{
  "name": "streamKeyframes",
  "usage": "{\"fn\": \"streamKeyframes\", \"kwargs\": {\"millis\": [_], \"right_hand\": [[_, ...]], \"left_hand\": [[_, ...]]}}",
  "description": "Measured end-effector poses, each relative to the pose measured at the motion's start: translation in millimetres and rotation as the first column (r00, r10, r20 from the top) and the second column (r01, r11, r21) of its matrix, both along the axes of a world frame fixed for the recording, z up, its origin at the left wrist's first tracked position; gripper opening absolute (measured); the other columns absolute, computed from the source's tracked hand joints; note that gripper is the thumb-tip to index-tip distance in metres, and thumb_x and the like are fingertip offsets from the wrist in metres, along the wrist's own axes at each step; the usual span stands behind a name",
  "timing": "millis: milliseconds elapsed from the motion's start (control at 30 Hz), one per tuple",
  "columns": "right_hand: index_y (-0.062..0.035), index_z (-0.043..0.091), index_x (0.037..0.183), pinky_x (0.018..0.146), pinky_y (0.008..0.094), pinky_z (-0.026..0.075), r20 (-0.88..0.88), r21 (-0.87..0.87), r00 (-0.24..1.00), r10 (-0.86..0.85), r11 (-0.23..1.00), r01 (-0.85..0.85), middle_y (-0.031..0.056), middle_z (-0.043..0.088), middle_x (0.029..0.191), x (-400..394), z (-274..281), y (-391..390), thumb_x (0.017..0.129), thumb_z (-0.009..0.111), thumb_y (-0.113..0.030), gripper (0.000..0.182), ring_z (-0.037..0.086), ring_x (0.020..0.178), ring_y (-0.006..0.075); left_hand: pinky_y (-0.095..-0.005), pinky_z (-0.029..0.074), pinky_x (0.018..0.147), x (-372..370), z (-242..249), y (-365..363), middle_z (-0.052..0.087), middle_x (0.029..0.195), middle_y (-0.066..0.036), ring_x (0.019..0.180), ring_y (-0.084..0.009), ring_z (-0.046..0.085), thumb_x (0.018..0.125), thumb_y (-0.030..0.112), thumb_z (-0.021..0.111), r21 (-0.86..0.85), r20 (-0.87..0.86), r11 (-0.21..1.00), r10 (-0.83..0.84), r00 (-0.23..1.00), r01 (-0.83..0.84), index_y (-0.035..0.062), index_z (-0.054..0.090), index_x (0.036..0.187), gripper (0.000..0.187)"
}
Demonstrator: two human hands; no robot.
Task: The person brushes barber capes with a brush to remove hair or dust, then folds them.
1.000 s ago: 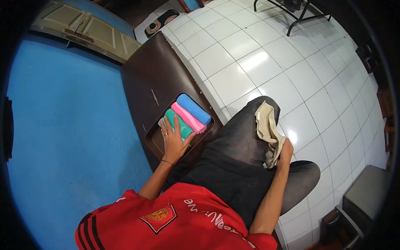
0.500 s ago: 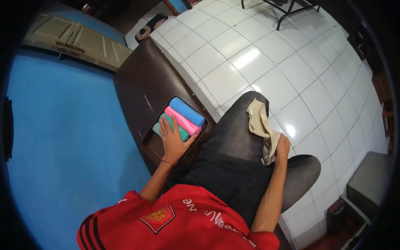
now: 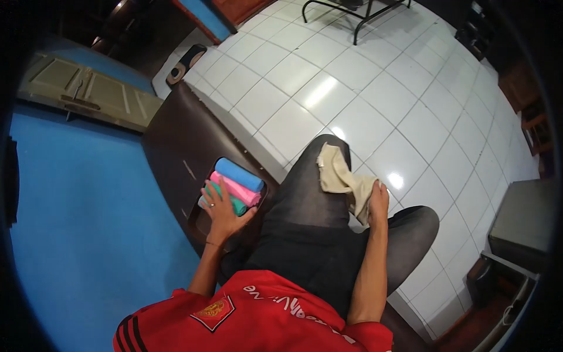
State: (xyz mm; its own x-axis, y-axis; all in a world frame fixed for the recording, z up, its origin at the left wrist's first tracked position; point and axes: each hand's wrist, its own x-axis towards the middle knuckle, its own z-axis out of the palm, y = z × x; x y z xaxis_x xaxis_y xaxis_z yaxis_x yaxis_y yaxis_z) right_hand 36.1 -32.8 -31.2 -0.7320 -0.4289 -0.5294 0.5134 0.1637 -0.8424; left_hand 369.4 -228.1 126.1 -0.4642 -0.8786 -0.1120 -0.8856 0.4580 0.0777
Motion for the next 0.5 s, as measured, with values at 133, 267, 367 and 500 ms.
{"fn": "streamKeyframes", "kwargs": {"millis": [133, 267, 367, 500], "right_hand": [[-0.0004, 0.057, 0.113, 0.080, 0.0332, 0.056, 0.156, -0.257, 0.986, -0.066, 0.961, 0.105, 0.0104, 0.066, 0.104, -0.8, 84.2, 1.7, 0.103, 0.046, -0.026, 0.030, 0.067, 0.093, 0.0192], [-0.0001, 0.055, 0.125, 0.088, 0.0386, 0.055, 0.329, -0.464, 0.944, -0.010, 0.869, 0.171, 0.0161, 0.064, 0.118, -6.3, 95.9, 19.3, 0.102, 0.045, -0.033, 0.041, 0.066, 0.102, 0.0264], [-0.0046, 0.048, 0.135, 0.104, 0.0420, 0.044, 0.398, -0.601, 0.917, -0.017, 0.751, 0.275, 0.0117, 0.056, 0.133, 14.5, 120.0, 39.5, 0.101, 0.044, -0.045, 0.053, 0.054, 0.122, 0.0268], [-0.0075, 0.037, 0.144, 0.099, 0.0352, 0.048, 0.264, -0.721, 0.952, -0.152, 0.625, 0.300, 0.0106, 0.055, 0.130, 15.6, 121.5, 64.7, 0.094, 0.062, -0.014, 0.056, 0.056, 0.120, 0.0224]], "left_hand": [[-0.0545, 0.022, 0.112, -66.4, 52.7, 10.6, 0.023, 0.150, -0.034, 0.140, -0.0482, 0.024, 0.076, 0.036, 0.080, -0.023, -0.539, 0.992, -0.114, 0.835, 0.121, -0.0009, 0.024, 0.149, 0.099], [-0.0349, 0.044, 0.100, -166.4, 56.1, 30.4, 0.058, 0.130, -0.018, 0.119, -0.0259, 0.057, 0.078, 0.023, 0.081, 0.264, -0.813, 0.658, -0.241, 0.530, 0.705, -0.0020, 0.048, 0.135, 0.069], [-0.0334, 0.046, 0.098, -233.8, 16.9, 69.2, 0.060, 0.125, -0.017, 0.115, -0.0248, 0.059, 0.081, 0.022, 0.078, 0.031, -0.870, 0.454, -0.426, 0.248, 0.891, -0.0005, 0.054, 0.129, 0.058], [-0.0314, 0.051, 0.088, -275.6, -38.2, 104.7, 0.065, 0.111, -0.012, 0.104, -0.0186, 0.063, 0.091, 0.021, 0.068, 0.324, -0.916, 0.449, -0.073, 0.396, 0.833, -0.0001, 0.061, 0.117, 0.034]]}}
